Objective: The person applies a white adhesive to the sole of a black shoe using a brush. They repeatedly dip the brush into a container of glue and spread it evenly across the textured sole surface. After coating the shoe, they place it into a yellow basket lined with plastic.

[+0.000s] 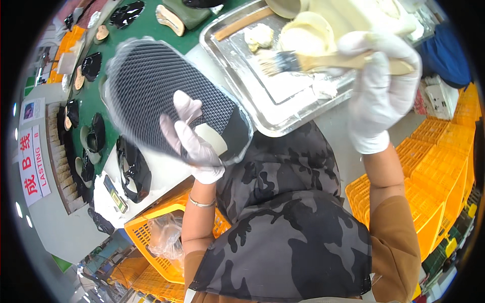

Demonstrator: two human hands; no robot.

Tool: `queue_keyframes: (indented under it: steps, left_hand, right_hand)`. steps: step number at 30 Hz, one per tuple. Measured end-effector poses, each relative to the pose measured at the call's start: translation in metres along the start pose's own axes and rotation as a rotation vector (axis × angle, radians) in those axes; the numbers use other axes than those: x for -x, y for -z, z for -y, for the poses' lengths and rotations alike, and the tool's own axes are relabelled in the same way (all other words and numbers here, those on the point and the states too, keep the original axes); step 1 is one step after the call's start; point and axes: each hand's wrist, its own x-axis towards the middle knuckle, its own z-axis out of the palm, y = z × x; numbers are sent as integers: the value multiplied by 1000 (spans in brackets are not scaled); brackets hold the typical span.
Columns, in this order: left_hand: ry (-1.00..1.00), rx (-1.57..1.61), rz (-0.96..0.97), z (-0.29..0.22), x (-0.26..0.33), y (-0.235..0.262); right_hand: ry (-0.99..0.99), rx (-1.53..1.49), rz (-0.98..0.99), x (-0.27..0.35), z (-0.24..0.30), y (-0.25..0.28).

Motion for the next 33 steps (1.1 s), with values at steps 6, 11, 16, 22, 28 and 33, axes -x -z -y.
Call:
queue_keyframes:
  steps: [6,11,16,22,28,33]
  left_hand:
    - [367,-47,27,14,-30,21]
    - [595,270,88,20,-45,49]
    - [572,-438,467,-8,-61,98]
    - [795,-608,274,-58,-56,141]
    - [288,-906,177,-103,-68,193]
    - [135,-1704,684,-101,-84,245]
  right_hand:
    - [15,233,53,-90,-4,11]
    - [-282,218,87,-130,-33,34]
    - [-232,126,113,-120,-35,25]
    - [-358,126,207,-135,-75,92]
    - [-435,114,268,-145,-73,96]
    - [-478,72,298,-140,-70,90]
